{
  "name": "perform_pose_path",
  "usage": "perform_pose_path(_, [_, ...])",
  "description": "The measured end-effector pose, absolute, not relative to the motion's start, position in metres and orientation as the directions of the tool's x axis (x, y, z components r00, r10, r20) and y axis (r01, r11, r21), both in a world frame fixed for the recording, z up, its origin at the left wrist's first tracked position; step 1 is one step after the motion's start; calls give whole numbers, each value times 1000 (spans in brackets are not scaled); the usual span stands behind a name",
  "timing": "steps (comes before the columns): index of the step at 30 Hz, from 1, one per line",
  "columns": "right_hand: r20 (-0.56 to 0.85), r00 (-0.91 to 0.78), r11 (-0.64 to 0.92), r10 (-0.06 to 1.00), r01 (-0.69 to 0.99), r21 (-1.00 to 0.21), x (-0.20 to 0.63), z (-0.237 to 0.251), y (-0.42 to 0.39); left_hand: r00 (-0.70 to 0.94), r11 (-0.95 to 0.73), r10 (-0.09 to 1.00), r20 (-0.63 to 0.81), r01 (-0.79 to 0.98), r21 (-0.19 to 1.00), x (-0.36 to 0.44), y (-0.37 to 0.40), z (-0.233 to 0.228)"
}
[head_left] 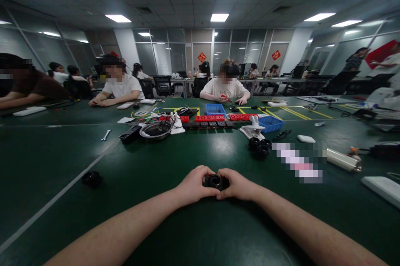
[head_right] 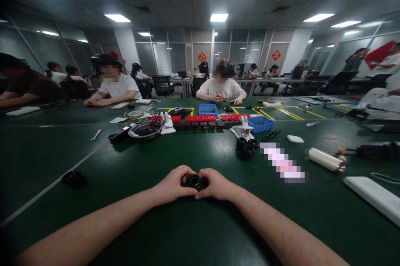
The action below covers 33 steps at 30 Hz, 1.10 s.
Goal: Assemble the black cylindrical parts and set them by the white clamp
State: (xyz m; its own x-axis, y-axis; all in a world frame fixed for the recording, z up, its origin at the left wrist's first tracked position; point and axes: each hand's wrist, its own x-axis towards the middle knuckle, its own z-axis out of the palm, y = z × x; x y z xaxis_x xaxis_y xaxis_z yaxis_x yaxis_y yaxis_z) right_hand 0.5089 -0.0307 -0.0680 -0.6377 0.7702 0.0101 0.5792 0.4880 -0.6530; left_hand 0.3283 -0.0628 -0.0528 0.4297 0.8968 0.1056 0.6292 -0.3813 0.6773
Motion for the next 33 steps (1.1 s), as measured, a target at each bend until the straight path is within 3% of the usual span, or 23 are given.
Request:
perform_pose_path(5, [33, -535, 468, 844, 707, -530, 501, -69, -38, 309, -327, 940, 146, 693, 643, 334, -68, -56])
perform_pose_path(9, [140, -411, 434, 901, 839, -328, 489, -71, -49, 220, -288, 957, 187, 742, 605, 336, -69, -57])
perform_pose_path(13, [193, -416, 452, 889, 867, -209, 487, -69, -55, 261, -333, 943, 206, 724, 604, 333, -66, -55])
perform_pose_path(15, [204, -455, 497, 867, 827, -263, 491, -69, -53, 343, -387, 919, 195, 683, 619, 329, -64, -53])
perform_pose_path(19, [179, -642, 628, 745, 586, -512, 502, -66, -44, 488, -469, 858, 162, 614, 635, 322, -60, -50])
perform_pose_path(22, [103, -738, 618, 667, 470, -630, 509, -60, -38, 535, -486, 832, 145, 579, 654, 319, -58, -51])
perform_pose_path(26, [16, -796, 586, 605, 431, -686, 514, -55, -33, 569, -488, 812, 128, 543, 683, 319, -56, -52])
perform_pose_path(33, [24, -816, 601, 578, 405, -689, 514, -58, -30, 573, -484, 810, 122, 537, 691, 319, -54, -55])
